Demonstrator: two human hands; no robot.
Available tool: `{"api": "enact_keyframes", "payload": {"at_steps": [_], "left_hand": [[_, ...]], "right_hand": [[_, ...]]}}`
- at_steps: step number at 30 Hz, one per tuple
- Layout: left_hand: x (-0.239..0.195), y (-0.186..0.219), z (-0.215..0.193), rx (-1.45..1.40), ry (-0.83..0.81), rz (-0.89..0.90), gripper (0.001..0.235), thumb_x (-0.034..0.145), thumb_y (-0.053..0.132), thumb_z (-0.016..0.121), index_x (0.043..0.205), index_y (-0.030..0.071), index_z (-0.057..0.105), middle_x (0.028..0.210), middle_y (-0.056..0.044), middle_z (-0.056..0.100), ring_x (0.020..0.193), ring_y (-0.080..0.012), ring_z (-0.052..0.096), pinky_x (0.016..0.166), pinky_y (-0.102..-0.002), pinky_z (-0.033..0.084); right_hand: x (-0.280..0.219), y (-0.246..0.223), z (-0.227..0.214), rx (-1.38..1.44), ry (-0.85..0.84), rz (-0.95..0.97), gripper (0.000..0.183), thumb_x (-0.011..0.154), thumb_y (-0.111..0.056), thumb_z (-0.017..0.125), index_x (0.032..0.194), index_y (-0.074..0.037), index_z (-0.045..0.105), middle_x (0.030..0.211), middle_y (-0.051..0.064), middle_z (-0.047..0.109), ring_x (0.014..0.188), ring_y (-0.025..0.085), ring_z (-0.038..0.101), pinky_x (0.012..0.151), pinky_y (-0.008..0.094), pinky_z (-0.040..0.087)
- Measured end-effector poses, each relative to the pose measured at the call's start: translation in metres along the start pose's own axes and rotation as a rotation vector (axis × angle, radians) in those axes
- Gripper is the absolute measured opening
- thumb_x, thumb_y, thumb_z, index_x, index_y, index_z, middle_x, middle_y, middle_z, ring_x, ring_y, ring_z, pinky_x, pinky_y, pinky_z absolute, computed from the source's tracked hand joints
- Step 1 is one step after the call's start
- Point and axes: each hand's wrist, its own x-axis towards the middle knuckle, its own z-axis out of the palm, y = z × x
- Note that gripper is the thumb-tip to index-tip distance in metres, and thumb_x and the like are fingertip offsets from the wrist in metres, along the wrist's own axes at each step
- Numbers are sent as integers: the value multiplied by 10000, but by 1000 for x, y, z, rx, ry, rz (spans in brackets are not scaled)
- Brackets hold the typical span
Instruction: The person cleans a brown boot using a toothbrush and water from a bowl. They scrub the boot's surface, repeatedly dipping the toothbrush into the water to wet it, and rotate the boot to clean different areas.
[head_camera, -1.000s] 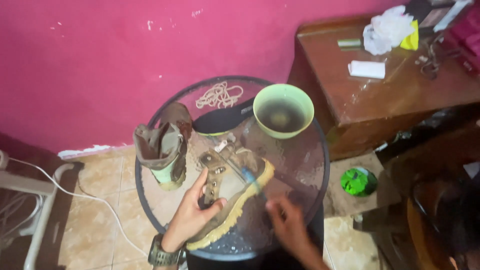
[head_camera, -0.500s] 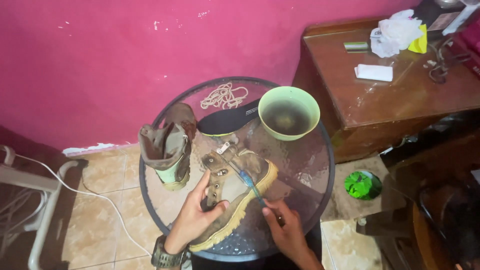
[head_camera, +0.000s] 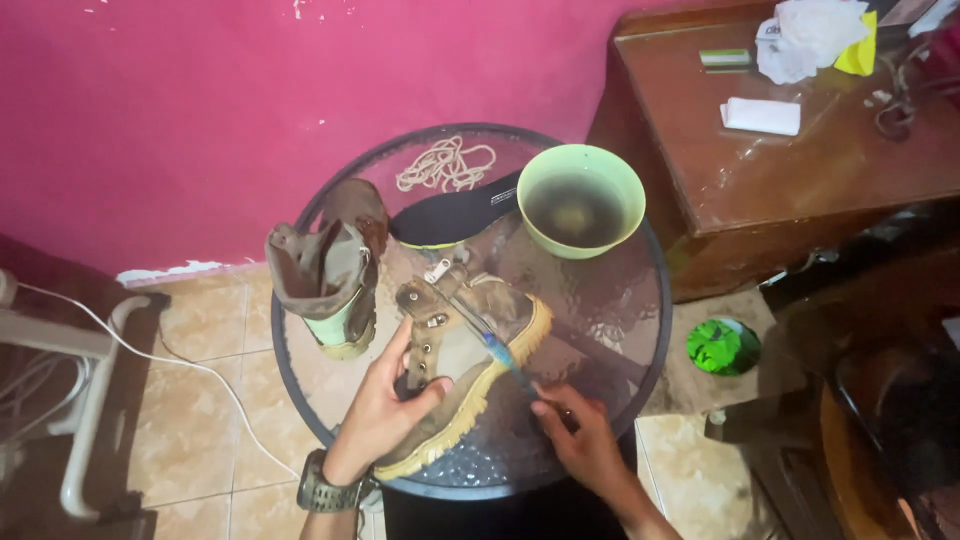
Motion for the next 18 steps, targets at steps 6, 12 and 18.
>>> {"api": "enact_keyframes", "payload": {"at_steps": [6,12,18], "left_hand": [[5,-4,-1,41,38,13,994,830,172,764,1611,50,161,1678,-90,301,1497,-160,376,1200,-284,268],[7,-2,-4,28,95,-39,992,829,156,753,1634,95,176,1526,-24,546,1343,-121,544,1136,-280,375],[9,-4,-5,-12,100,-40,987,829,151,748,1625,111,167,1668,-42,347,1445,-138,451,1176,-290,332]], "right_hand": [[22,2,-18,-65,72,-53,89,953,-138,674,897,-137,743,934,-18,793,893,105,727,825,249,525],[30,42,-18,-131,222,153,239,989,-305,638,1151,-159,737,832,-34,743,748,86,652,729,256,496],[21,26,-15,-51,-16,-46,95,954,-190,682,933,-138,759,962,-29,808,886,100,740,821,251,541]]}}
